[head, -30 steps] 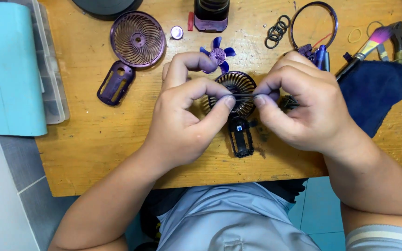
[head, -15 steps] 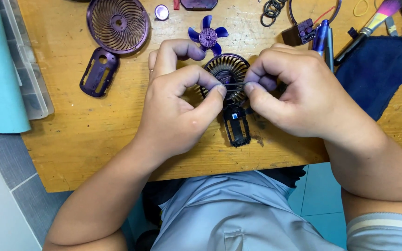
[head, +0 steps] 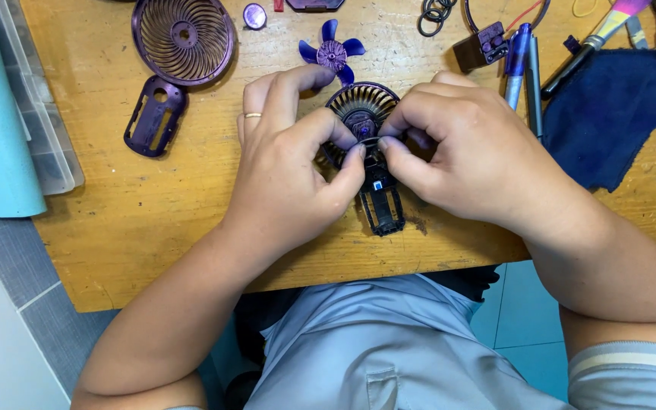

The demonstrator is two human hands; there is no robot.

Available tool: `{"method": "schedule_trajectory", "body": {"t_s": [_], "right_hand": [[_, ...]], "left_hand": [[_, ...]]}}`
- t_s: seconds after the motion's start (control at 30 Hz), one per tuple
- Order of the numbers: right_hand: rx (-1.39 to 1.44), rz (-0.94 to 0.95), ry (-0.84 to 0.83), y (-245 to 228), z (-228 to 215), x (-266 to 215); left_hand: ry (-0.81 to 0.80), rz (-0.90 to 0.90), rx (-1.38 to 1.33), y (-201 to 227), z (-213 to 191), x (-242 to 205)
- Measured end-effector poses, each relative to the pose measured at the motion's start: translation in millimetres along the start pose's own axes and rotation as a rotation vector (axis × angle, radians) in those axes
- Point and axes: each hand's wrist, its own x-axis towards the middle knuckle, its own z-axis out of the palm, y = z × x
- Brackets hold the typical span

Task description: Reassembling a small handheld electric fan by fitting the motor and blade assembly into the plastic housing and managing internal wiring.

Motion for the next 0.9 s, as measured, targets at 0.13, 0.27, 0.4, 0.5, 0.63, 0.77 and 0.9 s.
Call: {"method": "schedule_trajectory", "body": {"t_s": [0.13,0.27,0.4,0.5,0.63,0.77,0.9], "right_hand": [[-0.019,-0.020,0.031,-0.4,2.8,-0.4],[-0.031,-0.023,0.066,-0.9,5.8,-0.9],[-0.089,-0.037,0.109,-0.3,9.3,-2.6],[-0.143,-0.062,0.149,0.7,11.9,-3.4],[-0.171,-0.073,0.182,5.6,13.1,-3.6],[-0.168,-0.148,0.237,2.3,8.6,-0.8],[-0.052,-0.141,0.216,4.0,9.1,-0.4]], "left_hand": [[-0.003,-0.011,0.061,-1.0,2.3,-1.2],[-0.014,-0.019,0.087,-1.4,2.6,-1.0],[-0.013,-0.029,0.058,-2.6,3.8,-0.1],[-0.005,-0.041,0.037,-4.2,5.5,0.5],[0.027,0.001,-0.018,-9.0,4.4,2.2],[-0.022,-0.043,0.003,-7.5,3.3,2.6],[-0.028,-0.041,-0.004,-8.1,3.0,2.7]]}}
